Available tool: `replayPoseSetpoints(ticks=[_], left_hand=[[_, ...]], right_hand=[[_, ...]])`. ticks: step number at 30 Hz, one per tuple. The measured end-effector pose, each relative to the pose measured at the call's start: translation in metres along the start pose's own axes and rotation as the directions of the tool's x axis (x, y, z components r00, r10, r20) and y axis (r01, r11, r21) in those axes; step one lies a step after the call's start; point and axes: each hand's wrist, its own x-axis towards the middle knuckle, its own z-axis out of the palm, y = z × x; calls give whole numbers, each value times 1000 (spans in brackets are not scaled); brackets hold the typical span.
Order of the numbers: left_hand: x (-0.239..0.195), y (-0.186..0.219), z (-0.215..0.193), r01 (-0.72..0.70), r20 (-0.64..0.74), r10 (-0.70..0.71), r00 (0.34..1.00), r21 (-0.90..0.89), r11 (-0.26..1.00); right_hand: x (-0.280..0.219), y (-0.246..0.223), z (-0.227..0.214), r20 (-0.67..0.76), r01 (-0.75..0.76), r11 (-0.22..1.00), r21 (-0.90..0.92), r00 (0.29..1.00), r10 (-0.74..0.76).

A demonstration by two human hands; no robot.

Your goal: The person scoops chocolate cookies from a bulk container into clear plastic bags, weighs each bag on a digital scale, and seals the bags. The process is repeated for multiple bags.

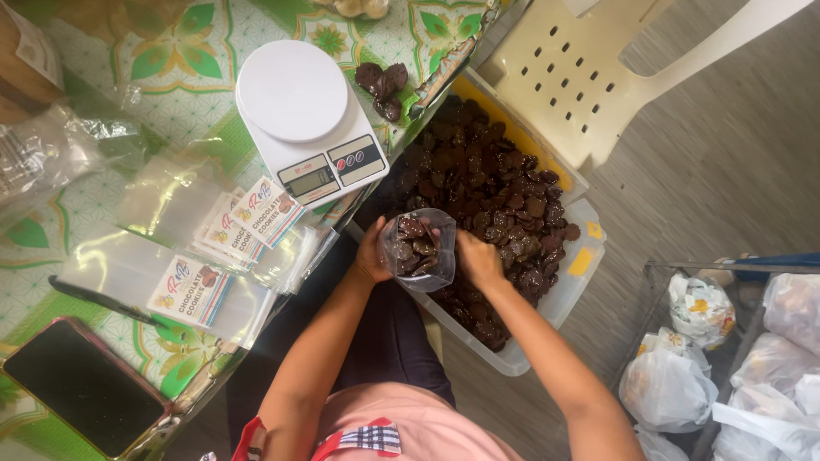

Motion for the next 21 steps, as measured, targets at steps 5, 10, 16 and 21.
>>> replayPoseSetpoints(ticks=[5, 10, 16, 21], left_hand=[[-4, 1, 5, 31, 104, -34, 994, 32, 999], [-1, 0, -7, 4, 53, -7, 999, 59, 998], [-2, -2, -21, 48, 3, -48, 999, 46, 998], [-3, -3, -9, 15, -43, -12, 999, 58, 998]], right_hand=[[6, -1, -69, 133, -148, 989, -20, 980, 149], [-14, -41, -174, 224, -274, 293, 916, 955, 194], [-28, -111, -244, -330, 409, 603, 685, 912, -243], [-33, -141, -279, -130, 282, 796, 535, 959, -252]])
